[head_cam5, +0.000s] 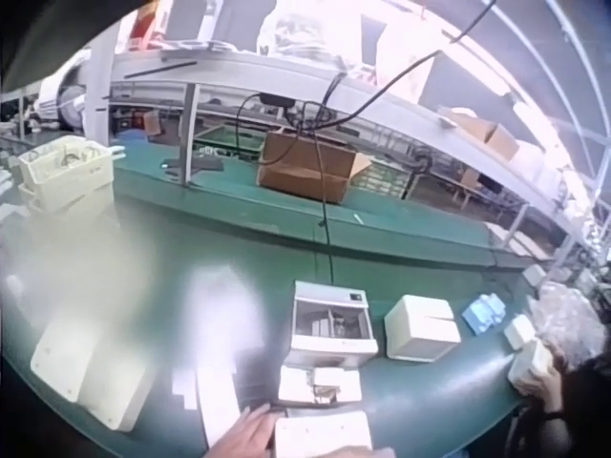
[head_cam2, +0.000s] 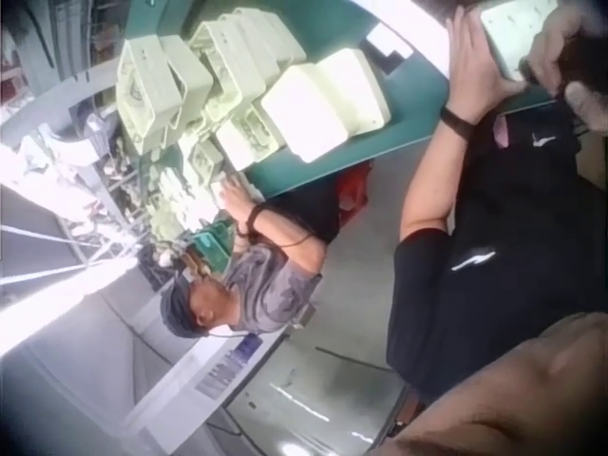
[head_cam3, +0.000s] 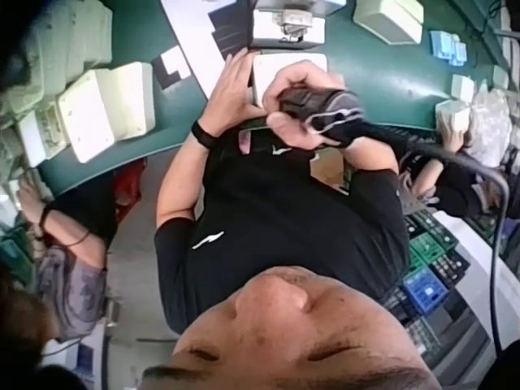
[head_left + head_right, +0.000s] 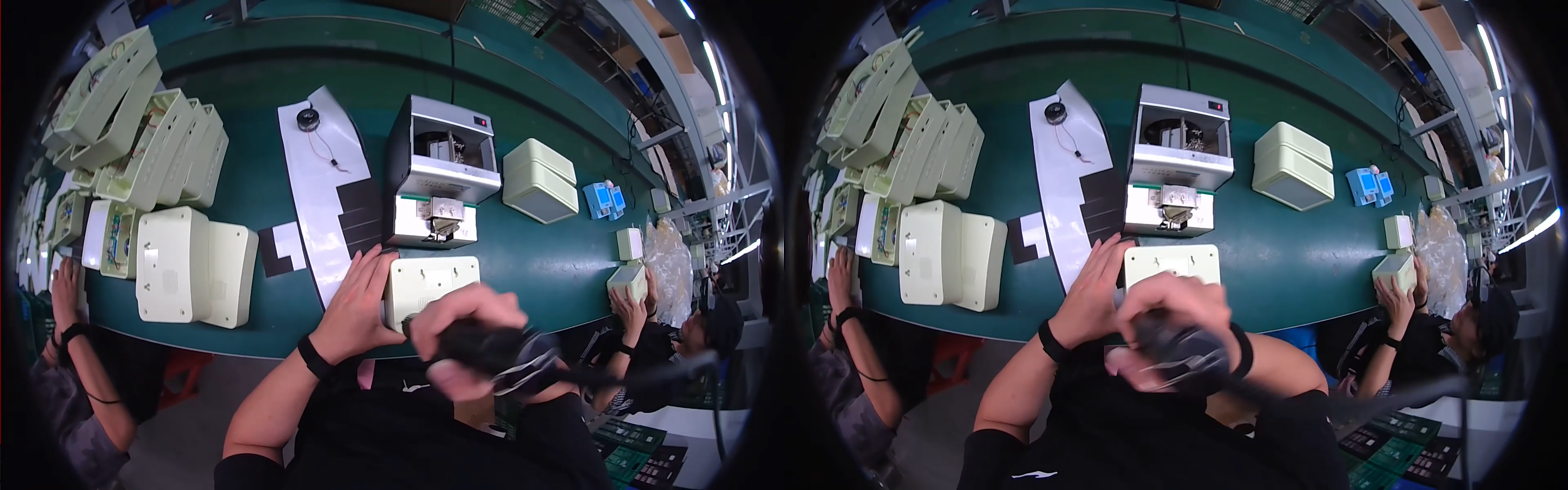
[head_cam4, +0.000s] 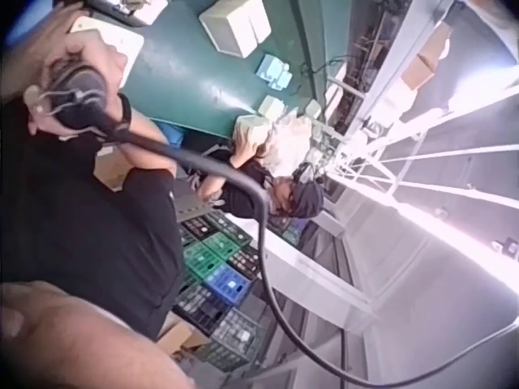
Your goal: The person picks up a plastic housing, uses a power screwdriver to drive screws into it, and then sets it aside to repeat the process with another housing.
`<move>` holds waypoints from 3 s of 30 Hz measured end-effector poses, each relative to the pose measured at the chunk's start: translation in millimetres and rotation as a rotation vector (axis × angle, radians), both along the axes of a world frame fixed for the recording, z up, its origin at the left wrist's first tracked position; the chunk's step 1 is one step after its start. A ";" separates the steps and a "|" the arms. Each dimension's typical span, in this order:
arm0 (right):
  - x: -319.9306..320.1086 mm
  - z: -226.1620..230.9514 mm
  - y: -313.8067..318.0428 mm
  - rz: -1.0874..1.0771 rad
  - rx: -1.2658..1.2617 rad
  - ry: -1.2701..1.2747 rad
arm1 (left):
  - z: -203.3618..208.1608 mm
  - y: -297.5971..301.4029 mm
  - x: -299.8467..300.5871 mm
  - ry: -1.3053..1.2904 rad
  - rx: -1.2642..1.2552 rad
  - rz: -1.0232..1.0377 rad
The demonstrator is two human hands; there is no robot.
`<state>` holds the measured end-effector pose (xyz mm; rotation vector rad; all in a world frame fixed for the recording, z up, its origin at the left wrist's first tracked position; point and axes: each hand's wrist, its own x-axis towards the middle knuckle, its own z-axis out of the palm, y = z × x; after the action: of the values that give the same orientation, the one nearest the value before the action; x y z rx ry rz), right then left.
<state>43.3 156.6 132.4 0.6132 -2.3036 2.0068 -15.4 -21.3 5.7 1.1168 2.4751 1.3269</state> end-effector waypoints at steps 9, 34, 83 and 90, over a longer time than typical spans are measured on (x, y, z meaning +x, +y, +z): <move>-64.2 20.9 24.9 -0.387 -0.359 0.314 | 0.3 3.3 1.5 0.005 -0.008 0.003; 44.6 6.4 55.4 -0.537 -0.298 0.073 | 3.5 9.0 3.0 -0.002 -0.074 0.015; 35.9 -40.3 71.5 -0.332 -0.427 0.066 | 9.1 10.4 2.7 0.027 -0.105 0.004; 35.0 -33.4 65.3 -0.391 -0.403 0.024 | 10.8 10.3 2.7 0.030 -0.101 0.015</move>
<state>78.3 221.8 99.1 0.1460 -1.7479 2.1448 -12.8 -11.0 16.5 1.1059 2.5451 1.1825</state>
